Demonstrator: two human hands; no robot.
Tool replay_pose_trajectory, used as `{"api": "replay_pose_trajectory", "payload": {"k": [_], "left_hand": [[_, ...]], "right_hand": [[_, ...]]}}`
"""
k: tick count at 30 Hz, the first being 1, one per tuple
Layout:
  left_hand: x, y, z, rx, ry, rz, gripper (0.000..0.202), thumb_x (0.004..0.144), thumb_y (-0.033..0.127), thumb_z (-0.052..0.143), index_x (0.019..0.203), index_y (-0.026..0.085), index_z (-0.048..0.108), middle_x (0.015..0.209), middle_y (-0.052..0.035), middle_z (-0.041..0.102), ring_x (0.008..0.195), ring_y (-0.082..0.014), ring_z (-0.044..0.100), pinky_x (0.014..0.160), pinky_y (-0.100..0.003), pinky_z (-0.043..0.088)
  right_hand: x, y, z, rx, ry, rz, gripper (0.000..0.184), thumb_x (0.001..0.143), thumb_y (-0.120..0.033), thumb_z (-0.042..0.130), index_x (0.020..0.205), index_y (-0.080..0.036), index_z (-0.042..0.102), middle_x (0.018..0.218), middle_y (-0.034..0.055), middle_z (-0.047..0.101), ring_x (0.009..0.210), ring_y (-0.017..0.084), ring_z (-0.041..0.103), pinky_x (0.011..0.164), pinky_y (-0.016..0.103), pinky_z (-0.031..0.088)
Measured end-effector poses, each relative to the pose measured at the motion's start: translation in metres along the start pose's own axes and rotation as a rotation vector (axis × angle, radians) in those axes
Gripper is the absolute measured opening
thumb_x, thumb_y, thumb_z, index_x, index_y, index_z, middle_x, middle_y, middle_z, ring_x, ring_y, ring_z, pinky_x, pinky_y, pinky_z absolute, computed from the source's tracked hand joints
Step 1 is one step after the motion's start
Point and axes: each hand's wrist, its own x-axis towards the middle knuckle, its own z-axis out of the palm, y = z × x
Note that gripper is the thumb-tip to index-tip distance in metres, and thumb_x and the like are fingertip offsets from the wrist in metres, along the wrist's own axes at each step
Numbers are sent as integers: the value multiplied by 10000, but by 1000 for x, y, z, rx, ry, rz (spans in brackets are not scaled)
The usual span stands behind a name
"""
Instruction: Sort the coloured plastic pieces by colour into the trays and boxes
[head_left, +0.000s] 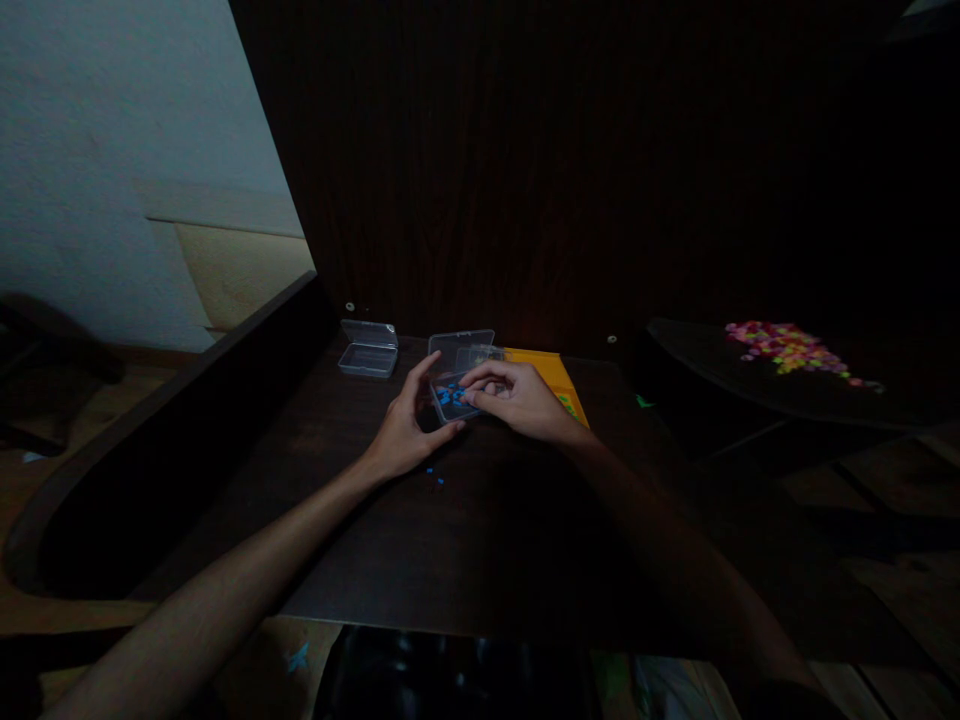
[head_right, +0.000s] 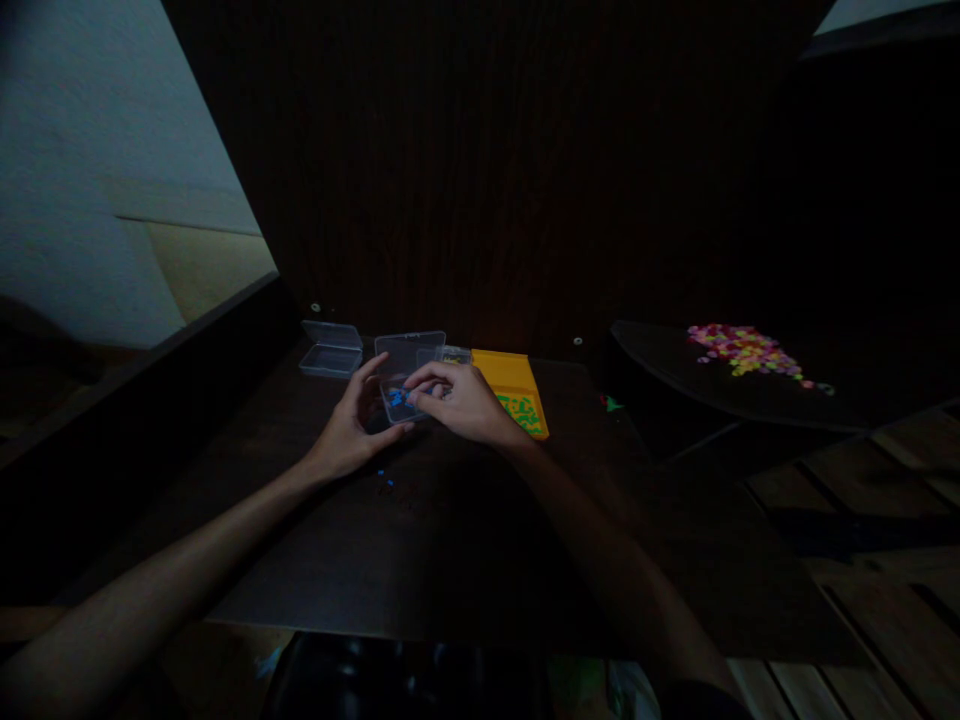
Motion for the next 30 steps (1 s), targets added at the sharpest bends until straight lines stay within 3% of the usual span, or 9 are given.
{"api": "replay_pose_trajectory", "payload": {"k": [11,20,30], "left_hand": [[-1,-1,1,-5,9,4,921,731,305,805,1494,249,292,1322,-141,587,1211,-305,603,1028,-511,514],[-1,1,3,-21,-15,2,925,727,306,806,1493,240,291,1338,-154,581,1236,-314,586,1026,-503,515],[-3,2,5,-18,-46,24,893,747,288,787,1490,245,293,1375,-154,549,1240,-306,582,1031,-506,512]], "right_hand": [[-2,1,0,-67,22,16,207,787,-280,695,908,-127,763,680,6,618,555,88,409,521,241,322],[-1,5,2,-95,39,24,165,778,-252,688,863,-116,724,617,-26,539,537,81,416,507,224,313],[-1,4,1,-255,-5,-96,104,766,-169,697,823,-155,783,738,13,606,647,103,503,592,238,381]]}}
